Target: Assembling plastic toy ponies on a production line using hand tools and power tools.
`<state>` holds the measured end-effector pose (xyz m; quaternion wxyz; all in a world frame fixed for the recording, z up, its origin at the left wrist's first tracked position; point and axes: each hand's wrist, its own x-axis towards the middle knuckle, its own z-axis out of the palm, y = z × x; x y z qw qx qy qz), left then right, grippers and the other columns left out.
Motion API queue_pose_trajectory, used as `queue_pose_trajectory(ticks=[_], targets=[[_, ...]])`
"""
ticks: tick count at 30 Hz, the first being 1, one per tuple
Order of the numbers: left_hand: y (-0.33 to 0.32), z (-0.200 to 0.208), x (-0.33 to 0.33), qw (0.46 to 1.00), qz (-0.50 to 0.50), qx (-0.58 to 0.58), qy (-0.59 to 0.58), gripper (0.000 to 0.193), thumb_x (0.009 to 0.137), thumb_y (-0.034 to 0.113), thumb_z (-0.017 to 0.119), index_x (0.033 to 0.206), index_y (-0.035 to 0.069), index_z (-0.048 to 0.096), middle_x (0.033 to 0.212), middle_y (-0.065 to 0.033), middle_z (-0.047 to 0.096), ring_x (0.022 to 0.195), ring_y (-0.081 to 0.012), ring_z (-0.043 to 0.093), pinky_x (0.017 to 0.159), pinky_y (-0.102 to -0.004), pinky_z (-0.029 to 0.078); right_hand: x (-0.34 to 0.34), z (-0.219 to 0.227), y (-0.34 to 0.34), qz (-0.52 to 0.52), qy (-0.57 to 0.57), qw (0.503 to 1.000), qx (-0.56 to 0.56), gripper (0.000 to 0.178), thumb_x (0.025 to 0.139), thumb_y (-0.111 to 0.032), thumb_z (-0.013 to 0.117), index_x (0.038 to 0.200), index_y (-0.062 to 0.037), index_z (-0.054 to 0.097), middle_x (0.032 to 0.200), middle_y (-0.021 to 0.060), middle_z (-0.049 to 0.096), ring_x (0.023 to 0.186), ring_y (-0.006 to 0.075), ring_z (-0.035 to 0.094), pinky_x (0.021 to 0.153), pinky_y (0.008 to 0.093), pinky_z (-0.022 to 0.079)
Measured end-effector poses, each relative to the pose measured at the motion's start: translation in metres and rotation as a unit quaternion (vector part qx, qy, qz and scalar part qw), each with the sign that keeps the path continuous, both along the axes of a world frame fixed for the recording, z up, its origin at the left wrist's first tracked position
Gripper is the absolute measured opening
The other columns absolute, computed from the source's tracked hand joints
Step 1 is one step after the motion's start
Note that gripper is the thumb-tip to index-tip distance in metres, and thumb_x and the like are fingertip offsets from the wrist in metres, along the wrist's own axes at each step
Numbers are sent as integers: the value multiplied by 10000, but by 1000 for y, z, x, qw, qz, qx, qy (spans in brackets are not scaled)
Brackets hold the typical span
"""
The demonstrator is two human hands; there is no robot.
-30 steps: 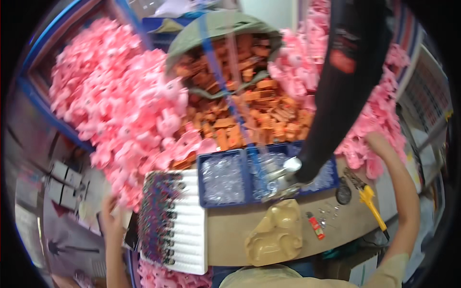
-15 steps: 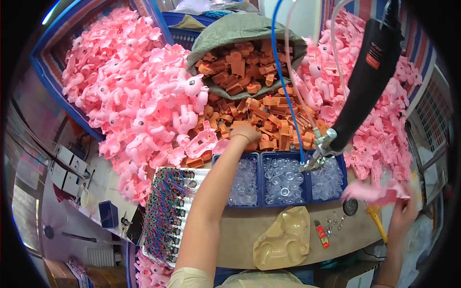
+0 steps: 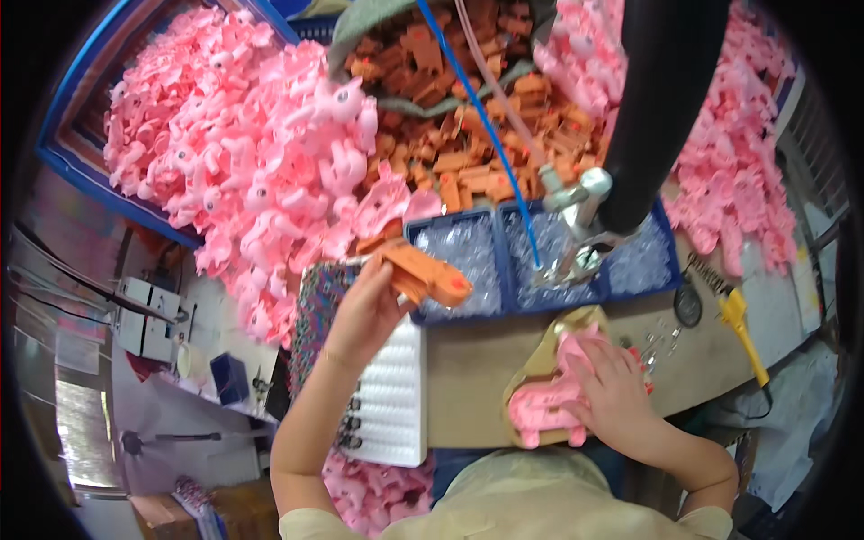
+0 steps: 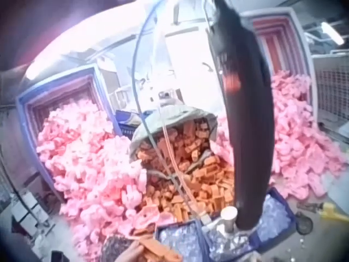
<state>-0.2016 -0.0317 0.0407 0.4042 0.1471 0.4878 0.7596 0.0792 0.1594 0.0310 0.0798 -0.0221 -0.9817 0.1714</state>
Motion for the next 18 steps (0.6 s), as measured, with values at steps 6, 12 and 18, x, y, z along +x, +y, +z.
queue_pose_trajectory(ticks=[6, 12, 18], targets=[[-50, -10, 119, 995, 40, -12, -90, 533, 859, 126, 576, 1316, 82, 305, 1275, -108, 426, 1185, -244, 456, 949, -388, 439, 8, -22, -19, 9, -103, 994, 40, 716, 668, -319, 729, 1264, -49, 441, 1392, 186, 318, 1257, 369, 331, 1030, 498, 235], [-20, -51, 184, 990, 39, 104, 82, 647, 800, 26, 574, 1356, 133, 262, 1359, -136, 334, 1220, -258, 411, 984, -392, 396, -9, -8, -38, -86, -86, 593, -796, 659, 761, -132, 673, 1326, -9, 356, 1274, 149, 454, 1168, 246, 479, 945, 326, 392], [-23, -29, 164, 978, -172, -119, -13, 642, 834, 57, 616, 1381, 31, 281, 1364, -125, 375, 1242, -211, 391, 969, -355, 399, 6, -11, -18, 6, 22, 895, -445, 449, 758, -77, 679, 1173, -4, 524, 1099, 127, 560, 952, 236, 567, 777, 322, 461]])
